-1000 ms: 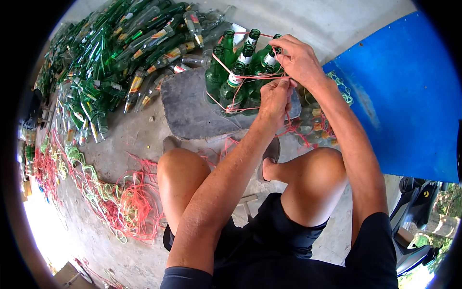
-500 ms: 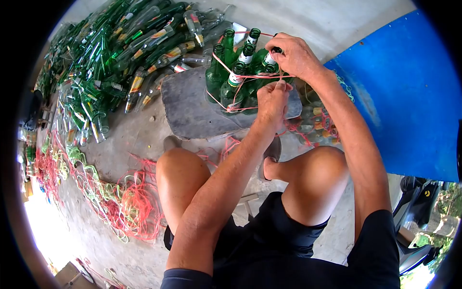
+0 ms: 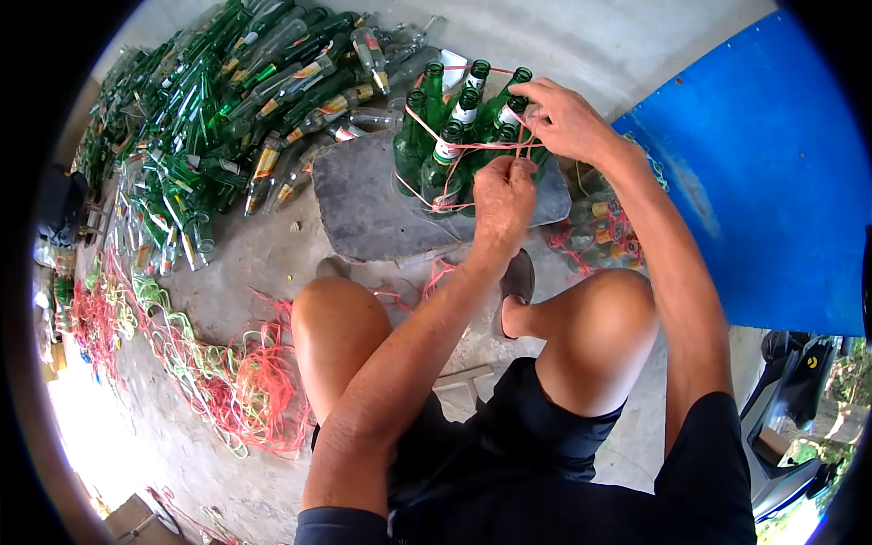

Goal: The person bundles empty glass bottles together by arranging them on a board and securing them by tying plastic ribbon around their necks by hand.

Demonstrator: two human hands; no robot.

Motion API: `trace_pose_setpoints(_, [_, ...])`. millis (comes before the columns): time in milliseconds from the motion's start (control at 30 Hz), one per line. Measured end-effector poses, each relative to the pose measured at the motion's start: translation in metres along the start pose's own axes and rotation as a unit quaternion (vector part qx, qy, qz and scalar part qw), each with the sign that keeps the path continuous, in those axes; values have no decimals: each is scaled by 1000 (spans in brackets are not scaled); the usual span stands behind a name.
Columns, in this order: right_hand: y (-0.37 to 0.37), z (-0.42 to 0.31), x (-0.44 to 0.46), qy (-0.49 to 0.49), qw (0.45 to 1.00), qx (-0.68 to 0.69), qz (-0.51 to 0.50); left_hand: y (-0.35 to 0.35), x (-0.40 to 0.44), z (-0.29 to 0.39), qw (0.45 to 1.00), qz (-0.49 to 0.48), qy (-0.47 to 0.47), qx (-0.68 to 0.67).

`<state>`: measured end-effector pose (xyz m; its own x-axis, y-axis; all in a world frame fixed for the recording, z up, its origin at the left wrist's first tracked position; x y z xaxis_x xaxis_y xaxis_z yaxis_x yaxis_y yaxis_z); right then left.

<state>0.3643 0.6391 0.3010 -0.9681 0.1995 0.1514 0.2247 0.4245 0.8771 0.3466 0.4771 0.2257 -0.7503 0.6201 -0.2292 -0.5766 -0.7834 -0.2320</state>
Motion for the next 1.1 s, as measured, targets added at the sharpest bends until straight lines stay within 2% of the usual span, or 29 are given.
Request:
trace_pose_setpoints(100, [2,-2,-10,-9,999,-13,-30,7,0,5,1000,4,-12,21])
trace_pose_setpoints(300, [8,-3,-13,41,998,-2,-44,16,0,8,997,3,-42,58])
trace_pose_setpoints(400, [6,-2,-12,-15,997,43,-54,17,2,10,990,26,-86,107])
trace_pose_setpoints(667, [-1,0,-20,7,996,91,-7,24,2,18,962,12,-159,222])
trace_pose_setpoints(767, [1,-3,-22,2,996,85,-3,27,5,19,940,16,-220,261])
trace_pose_setpoints(867, [-1,-3,-22,6,998,65,11,33,12,21,896,-5,-323,304])
trace_pose_setpoints(967, [-5,1,-22,31,998,42,35,37,13,41,864,-46,-333,374])
trace_pose_setpoints(1100, [-8,7,-21,63,995,40,60,35,19,61,833,-49,-355,422])
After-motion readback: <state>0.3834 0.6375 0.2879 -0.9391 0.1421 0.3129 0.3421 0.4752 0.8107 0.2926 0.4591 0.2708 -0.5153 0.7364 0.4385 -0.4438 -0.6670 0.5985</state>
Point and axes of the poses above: each hand's wrist, its own x-axis towards the middle knuckle, its own y-axis out of the back of the hand, z = x × y, the point moved 1 cm from there along x, towards the middle knuckle, and after that the axes turned 4 degrees about y, right-handed, at the moved point
